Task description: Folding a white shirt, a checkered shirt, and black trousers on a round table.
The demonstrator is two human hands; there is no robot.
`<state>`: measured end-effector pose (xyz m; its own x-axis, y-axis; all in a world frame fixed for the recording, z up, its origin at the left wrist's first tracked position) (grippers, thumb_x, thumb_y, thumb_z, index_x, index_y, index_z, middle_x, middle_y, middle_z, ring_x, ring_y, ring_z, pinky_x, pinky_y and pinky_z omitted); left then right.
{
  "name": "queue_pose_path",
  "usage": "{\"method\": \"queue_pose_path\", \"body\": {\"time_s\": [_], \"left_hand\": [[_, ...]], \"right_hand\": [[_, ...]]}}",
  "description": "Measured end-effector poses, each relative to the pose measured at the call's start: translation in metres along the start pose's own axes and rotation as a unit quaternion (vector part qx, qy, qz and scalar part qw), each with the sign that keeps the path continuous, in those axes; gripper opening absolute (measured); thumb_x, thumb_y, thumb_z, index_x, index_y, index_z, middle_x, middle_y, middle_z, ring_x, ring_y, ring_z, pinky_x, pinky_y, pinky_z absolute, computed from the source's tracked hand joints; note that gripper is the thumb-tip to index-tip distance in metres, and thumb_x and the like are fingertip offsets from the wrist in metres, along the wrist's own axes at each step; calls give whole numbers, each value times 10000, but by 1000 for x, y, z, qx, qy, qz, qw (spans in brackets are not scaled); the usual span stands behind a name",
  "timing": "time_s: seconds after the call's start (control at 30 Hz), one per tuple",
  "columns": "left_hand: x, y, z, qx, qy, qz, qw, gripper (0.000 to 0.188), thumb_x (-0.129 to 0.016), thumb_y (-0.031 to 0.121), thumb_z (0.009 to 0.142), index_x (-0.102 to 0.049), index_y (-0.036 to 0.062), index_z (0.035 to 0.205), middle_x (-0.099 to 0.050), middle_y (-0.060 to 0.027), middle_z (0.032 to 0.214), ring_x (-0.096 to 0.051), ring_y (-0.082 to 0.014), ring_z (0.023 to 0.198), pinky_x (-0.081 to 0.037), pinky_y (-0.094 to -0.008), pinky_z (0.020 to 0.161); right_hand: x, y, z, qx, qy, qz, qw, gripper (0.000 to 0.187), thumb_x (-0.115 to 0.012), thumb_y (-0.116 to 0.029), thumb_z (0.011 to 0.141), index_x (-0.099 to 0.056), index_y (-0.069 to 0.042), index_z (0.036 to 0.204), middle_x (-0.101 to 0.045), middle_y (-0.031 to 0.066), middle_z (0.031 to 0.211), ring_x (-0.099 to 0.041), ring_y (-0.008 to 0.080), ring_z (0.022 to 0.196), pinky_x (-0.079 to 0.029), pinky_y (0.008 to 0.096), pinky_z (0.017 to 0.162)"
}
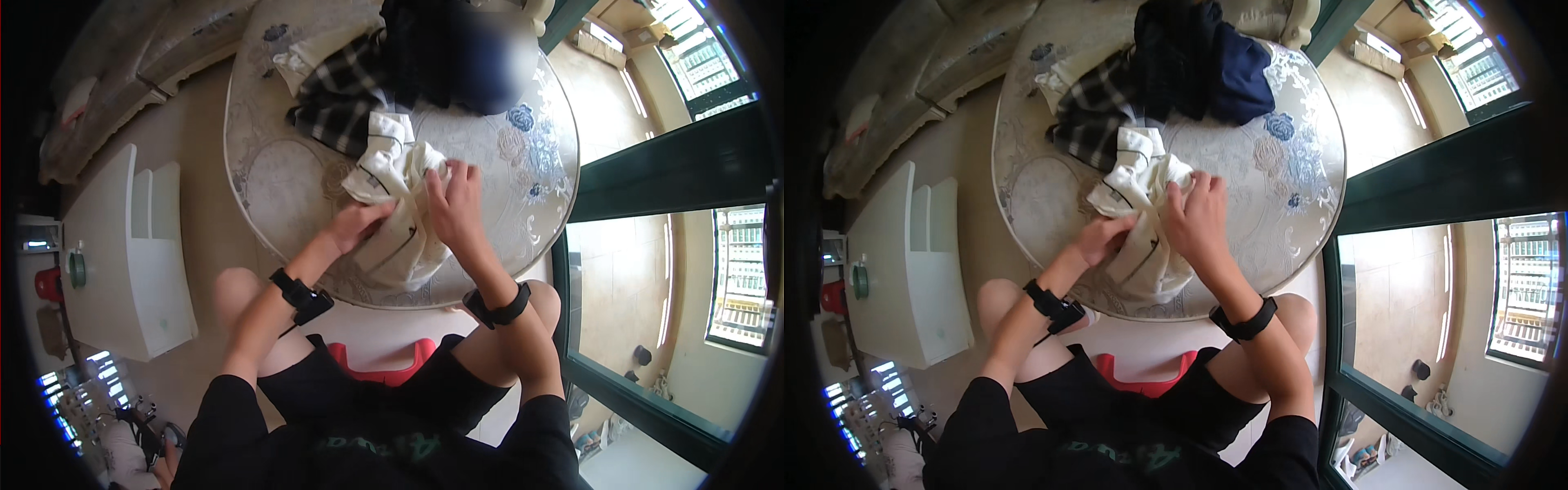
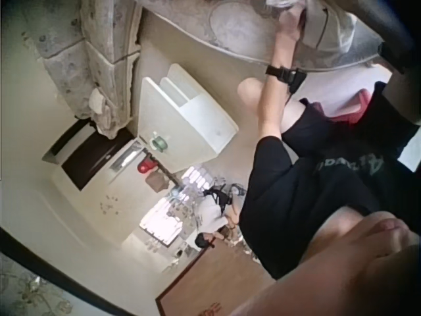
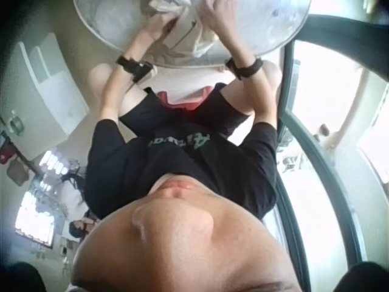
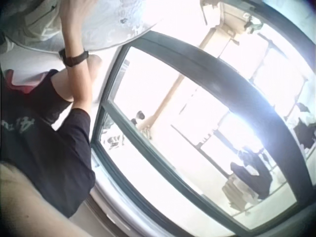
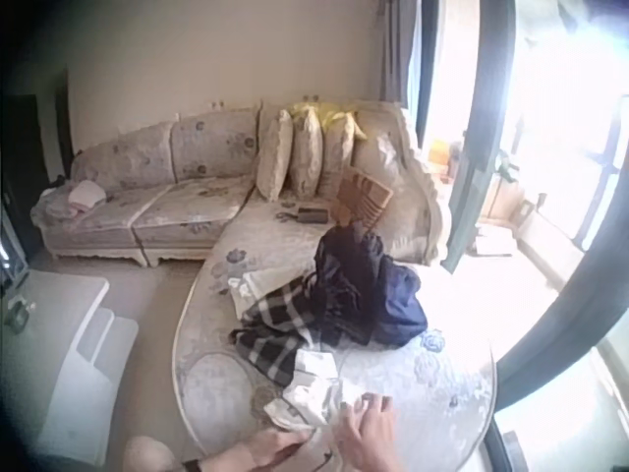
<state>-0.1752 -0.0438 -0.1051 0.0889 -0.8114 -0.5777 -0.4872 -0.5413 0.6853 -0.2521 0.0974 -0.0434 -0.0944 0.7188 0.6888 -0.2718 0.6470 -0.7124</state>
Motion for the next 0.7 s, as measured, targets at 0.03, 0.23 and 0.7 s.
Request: {"method": "queue_pose_path", "body": {"time_s": [0.03, 0.23, 0.7], "left_hand": [[1, 10, -1, -28, 42, 25, 998, 407, -605, 136, 831, -463, 59, 1205, -559, -38, 1089, -560, -119, 948, -467, -263, 796], [0, 34, 2, -103, 20, -30, 994, 396, -592, 214, 856, -469, 54, 1197, -549, -61, 1107, -550, -135, 985, -457, -267, 811], [-33, 52, 17, -153, 58, -92, 982, 220, -583, 183, 842, -573, 62, 1025, -615, -52, 915, -612, -150, 783, -504, -284, 674]], "right_hand": [[13, -28, 1, 79, 61, -63, 993, 387, -514, -266, 851, -473, 74, 1031, -515, 232, 945, -494, 389, 862, -392, 420, 780], [-13, -41, -2, 106, -95, 112, 983, 428, -585, -273, 809, -456, 27, 1086, -479, 241, 992, -504, 355, 895, -402, 390, 797], [1, 2, 3, -24, -136, 301, 943, 316, -710, -173, 730, -592, 8, 961, -594, 15, 738, -510, 56, 619, -407, 205, 538]]}}
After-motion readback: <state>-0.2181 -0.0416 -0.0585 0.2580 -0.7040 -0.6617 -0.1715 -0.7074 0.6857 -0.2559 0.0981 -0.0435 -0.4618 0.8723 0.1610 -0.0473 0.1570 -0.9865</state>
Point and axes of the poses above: each hand's wrist, its own z-axis towards the middle knuckle, its own x-axis out of the back of the hand, y = z × x, the point moved 6 cm from there along z, towards the middle knuckle
